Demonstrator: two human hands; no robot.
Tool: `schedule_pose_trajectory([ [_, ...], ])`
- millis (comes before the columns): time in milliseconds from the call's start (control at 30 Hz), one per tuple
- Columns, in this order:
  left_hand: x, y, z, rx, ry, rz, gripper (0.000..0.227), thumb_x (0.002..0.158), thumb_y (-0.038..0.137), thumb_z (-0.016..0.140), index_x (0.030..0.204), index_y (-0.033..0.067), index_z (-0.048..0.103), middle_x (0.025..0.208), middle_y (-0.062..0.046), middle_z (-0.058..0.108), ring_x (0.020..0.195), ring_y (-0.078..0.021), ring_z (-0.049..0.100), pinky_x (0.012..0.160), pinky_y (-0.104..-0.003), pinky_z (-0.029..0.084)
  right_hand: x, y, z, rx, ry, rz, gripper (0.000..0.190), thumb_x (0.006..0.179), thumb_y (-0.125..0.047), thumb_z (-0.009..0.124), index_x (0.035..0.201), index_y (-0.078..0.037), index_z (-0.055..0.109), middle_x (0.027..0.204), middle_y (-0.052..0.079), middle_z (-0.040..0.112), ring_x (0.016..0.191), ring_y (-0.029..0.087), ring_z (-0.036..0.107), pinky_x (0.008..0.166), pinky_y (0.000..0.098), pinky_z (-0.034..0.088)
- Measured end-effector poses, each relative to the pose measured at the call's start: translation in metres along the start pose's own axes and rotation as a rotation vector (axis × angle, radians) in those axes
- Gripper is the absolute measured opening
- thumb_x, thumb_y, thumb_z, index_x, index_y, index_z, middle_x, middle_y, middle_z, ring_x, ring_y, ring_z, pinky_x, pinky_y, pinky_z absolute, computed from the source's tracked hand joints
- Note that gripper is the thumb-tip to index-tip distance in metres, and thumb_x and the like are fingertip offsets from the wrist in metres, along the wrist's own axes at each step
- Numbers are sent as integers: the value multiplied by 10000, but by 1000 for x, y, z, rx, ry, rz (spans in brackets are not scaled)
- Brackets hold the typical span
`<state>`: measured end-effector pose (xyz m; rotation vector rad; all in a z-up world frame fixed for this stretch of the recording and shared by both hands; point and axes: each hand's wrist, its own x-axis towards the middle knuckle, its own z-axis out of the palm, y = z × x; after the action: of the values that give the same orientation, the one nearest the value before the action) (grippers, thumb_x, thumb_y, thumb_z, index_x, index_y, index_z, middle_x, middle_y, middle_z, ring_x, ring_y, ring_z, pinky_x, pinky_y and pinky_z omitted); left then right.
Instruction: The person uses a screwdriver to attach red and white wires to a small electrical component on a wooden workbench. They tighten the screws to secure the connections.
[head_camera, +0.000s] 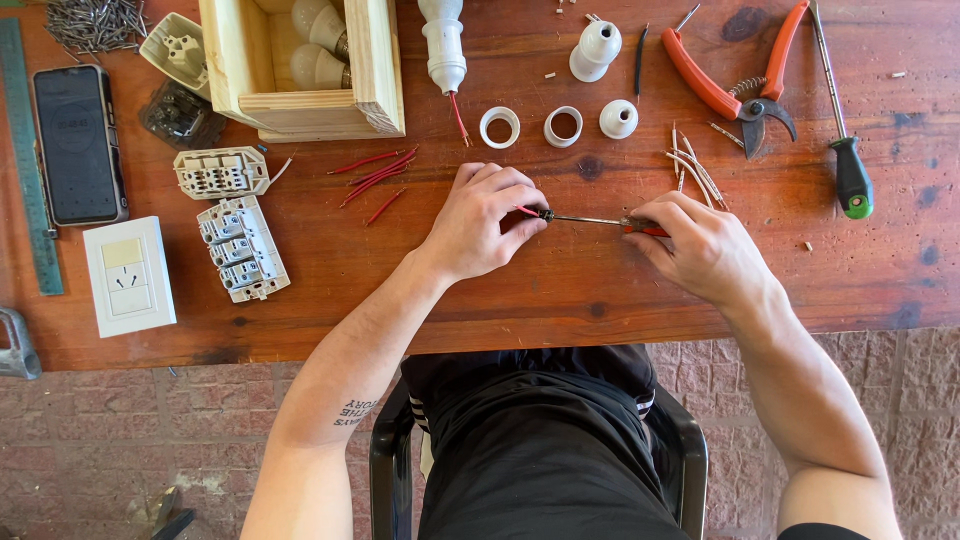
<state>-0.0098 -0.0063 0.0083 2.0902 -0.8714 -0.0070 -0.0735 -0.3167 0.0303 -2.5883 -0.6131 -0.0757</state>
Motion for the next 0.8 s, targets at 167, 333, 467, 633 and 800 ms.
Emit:
schedule_pose_trajectory([
  [167, 0, 0, 1, 9, -2, -3, 158, 923, 313, 771, 1031, 216, 709, 1017, 17, 668, 979, -204, 635, 989, -397, 394, 2, -3, -2, 10, -31, 20, 231, 952, -210, 760, 1145, -111, 683, 1043, 83, 713, 885, 335, 739, 702, 444, 603],
  [333, -2, 0, 8, 10, 5, -28, 158, 925, 317, 766, 1034, 220, 705, 1015, 27, 659, 979, -195, 627, 999, -395, 386, 12, -9, -10, 78, -77, 63, 336, 861, -122, 820, 1140, -33, 656, 1104, 165, 692, 864, 420, 732, 709, 520, 610],
  [467, -3, 6, 8, 8, 5, -92, 156, 908, 256, 776, 1041, 221, 703, 1022, 28, 652, 992, -203, 627, 1024, -409, 385, 20, -11, -19, 25, -77, -29, 206, 990, -229, 727, 1125, -74, 716, 1055, 117, 711, 894, 358, 743, 691, 455, 614],
  [633, -3, 7, 10, 15, -4, -122, 151, 911, 252, 772, 1043, 219, 707, 1023, 26, 652, 1003, -201, 630, 1036, -416, 385, 27, -12, -24, 20, -190, 3, 251, 1055, -277, 610, 1133, -54, 695, 1058, 140, 718, 864, 394, 741, 666, 513, 612],
  [800, -4, 7, 10, 37, 9, -106, 163, 901, 267, 778, 1036, 216, 701, 1015, 19, 646, 1002, -208, 629, 1027, -408, 396, 30, -7, -27, 146, -231, 3, 242, 957, -192, 718, 1131, -27, 687, 1058, 167, 693, 856, 429, 738, 649, 531, 620],
])
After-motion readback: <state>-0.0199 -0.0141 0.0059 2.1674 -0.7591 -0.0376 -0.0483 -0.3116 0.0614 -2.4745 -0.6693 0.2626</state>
